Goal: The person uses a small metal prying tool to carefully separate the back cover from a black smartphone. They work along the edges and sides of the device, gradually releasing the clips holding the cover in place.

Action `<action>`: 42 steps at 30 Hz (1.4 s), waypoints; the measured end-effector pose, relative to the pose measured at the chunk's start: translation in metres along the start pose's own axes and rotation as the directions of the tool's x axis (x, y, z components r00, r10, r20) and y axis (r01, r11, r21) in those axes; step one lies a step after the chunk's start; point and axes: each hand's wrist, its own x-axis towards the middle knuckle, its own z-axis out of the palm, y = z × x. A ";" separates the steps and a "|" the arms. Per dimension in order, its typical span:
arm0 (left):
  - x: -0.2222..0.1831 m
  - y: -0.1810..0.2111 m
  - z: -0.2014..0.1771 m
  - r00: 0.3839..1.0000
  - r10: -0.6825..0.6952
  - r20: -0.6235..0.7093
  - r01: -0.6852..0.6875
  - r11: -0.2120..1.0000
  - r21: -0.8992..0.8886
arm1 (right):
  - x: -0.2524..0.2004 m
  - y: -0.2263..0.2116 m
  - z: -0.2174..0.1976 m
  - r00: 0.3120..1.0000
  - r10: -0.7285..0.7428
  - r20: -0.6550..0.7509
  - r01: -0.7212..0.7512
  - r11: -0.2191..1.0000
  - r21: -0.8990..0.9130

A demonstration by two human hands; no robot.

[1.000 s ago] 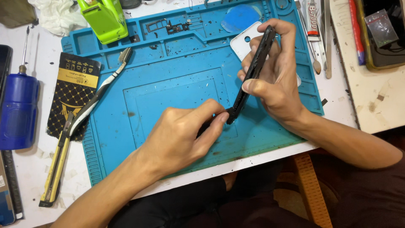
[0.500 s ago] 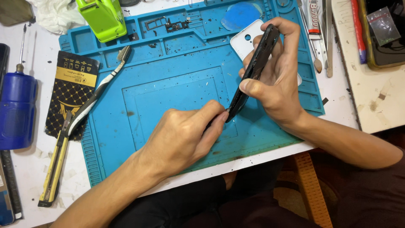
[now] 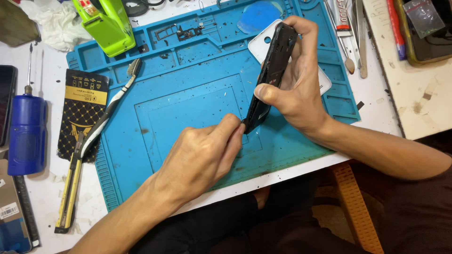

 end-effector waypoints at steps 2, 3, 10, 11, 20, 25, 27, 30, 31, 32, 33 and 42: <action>-0.001 0.002 0.001 1.000 -0.005 0.014 0.005 0.999 0.041 | 0.001 0.000 0.002 0.999 -0.044 -0.001 0.044 0.999 -0.017; -0.001 0.002 0.001 1.000 -0.002 0.015 0.001 0.999 0.041 | 0.001 -0.002 0.004 0.999 -0.046 -0.004 0.046 0.999 -0.018; 0.002 0.000 0.006 1.000 -0.009 0.020 0.008 0.998 0.056 | 0.003 -0.007 0.008 0.989 -0.145 0.004 0.145 0.987 -0.068; 0.002 0.001 0.009 1.000 0.009 -0.004 -0.008 0.996 0.089 | 0.001 -0.007 0.008 0.988 -0.151 0.000 0.151 0.985 -0.078; 0.000 0.004 0.002 0.995 -0.047 0.093 0.040 0.996 0.078 | 0.003 -0.013 0.010 0.987 -0.154 0.033 0.156 0.987 -0.035; 0.002 0.004 -0.002 0.992 -0.066 0.110 0.065 0.998 0.010 | 0.005 -0.010 0.008 0.991 -0.130 0.034 0.131 0.991 -0.027; 0.001 0.003 -0.001 0.998 -0.043 0.041 0.044 0.999 -0.016 | 0.005 -0.008 0.009 0.991 -0.129 0.041 0.130 0.991 -0.012; 0.002 0.004 -0.003 0.991 -0.052 0.123 0.049 0.999 0.022 | 0.007 -0.008 0.009 0.988 -0.146 0.045 0.147 0.989 -0.025; 0.002 0.003 0.000 0.996 -0.046 0.082 0.047 0.999 -0.009 | 0.006 -0.007 0.009 0.989 -0.144 0.043 0.145 0.989 -0.022; 0.002 0.002 0.002 0.998 -0.041 0.040 0.043 0.998 -0.040 | 0.005 -0.006 0.009 0.989 -0.142 0.040 0.143 0.990 -0.019; 0.002 0.002 0.004 0.998 -0.045 0.040 0.046 0.998 -0.039 | 0.004 -0.006 0.009 0.989 -0.141 0.042 0.141 0.990 -0.017; 0.005 0.004 -0.004 0.996 -0.042 0.075 0.044 0.999 -0.025 | 0.009 -0.010 0.008 0.992 -0.113 0.051 0.113 0.994 -0.001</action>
